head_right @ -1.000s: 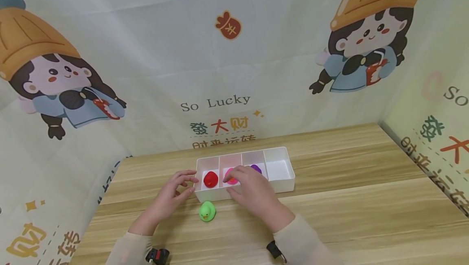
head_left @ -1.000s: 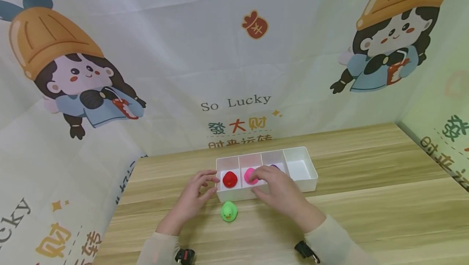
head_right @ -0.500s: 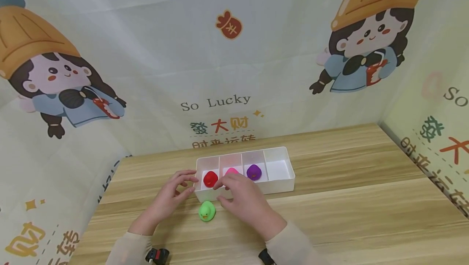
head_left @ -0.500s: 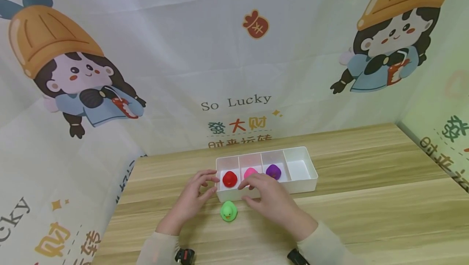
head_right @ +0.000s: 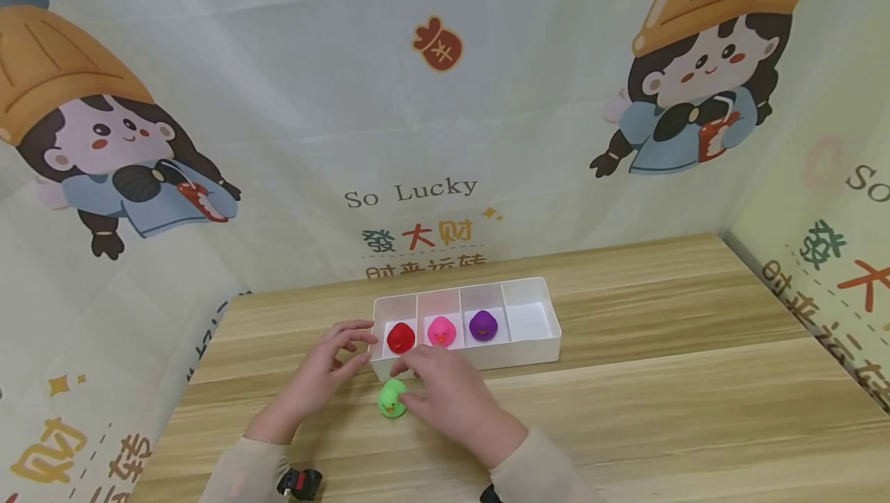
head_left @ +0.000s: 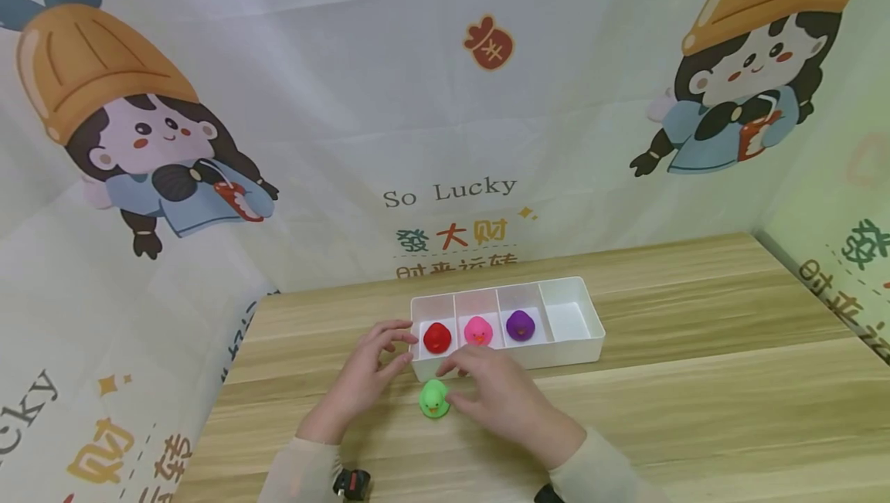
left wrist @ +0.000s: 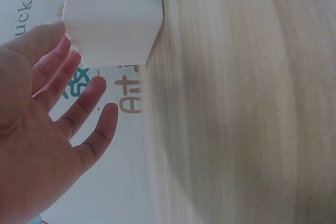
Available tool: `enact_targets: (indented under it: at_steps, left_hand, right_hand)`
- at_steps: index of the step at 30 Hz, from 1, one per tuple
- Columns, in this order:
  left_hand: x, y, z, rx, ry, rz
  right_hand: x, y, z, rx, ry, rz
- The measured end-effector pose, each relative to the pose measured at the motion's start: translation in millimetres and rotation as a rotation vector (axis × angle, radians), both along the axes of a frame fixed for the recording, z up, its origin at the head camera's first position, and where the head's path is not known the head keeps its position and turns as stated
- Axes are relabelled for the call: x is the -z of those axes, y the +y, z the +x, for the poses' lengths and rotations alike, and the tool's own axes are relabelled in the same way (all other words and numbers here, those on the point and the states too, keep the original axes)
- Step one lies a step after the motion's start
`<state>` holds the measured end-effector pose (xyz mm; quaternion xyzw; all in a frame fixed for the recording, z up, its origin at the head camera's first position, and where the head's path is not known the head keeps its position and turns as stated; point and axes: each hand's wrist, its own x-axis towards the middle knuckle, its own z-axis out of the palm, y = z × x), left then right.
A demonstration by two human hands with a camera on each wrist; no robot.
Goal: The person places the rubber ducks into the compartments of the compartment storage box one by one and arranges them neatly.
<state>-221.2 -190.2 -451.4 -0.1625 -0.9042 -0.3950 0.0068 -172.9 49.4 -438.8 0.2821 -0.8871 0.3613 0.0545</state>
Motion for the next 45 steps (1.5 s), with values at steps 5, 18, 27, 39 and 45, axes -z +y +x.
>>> enact_targets:
  at_steps: [5,18,27,39,45]
  left_hand:
    - [0.3,-1.3,-0.4,0.013,0.005,-0.001]
    - [-1.3,-0.7,-1.1,0.027,0.009,-0.002]
    - [-0.9,-0.6,-1.3,0.027,0.016,0.002]
    - [-0.7,0.3,-0.5,0.029,0.037,0.015]
    - [0.5,-1.7,0.4,0.039,0.061,0.010]
  right_hand:
    - [6.1,-5.4,-1.1,-0.015,0.008,0.034]
    - [16.6,-19.3,-4.9,-0.014,0.034,0.149]
    - [16.7,-24.3,-6.8,-0.022,0.058,0.187]
    - [21.0,-31.0,-6.7,-0.002,0.096,0.203]
    - [21.0,-33.9,-6.5,0.015,0.096,0.226]
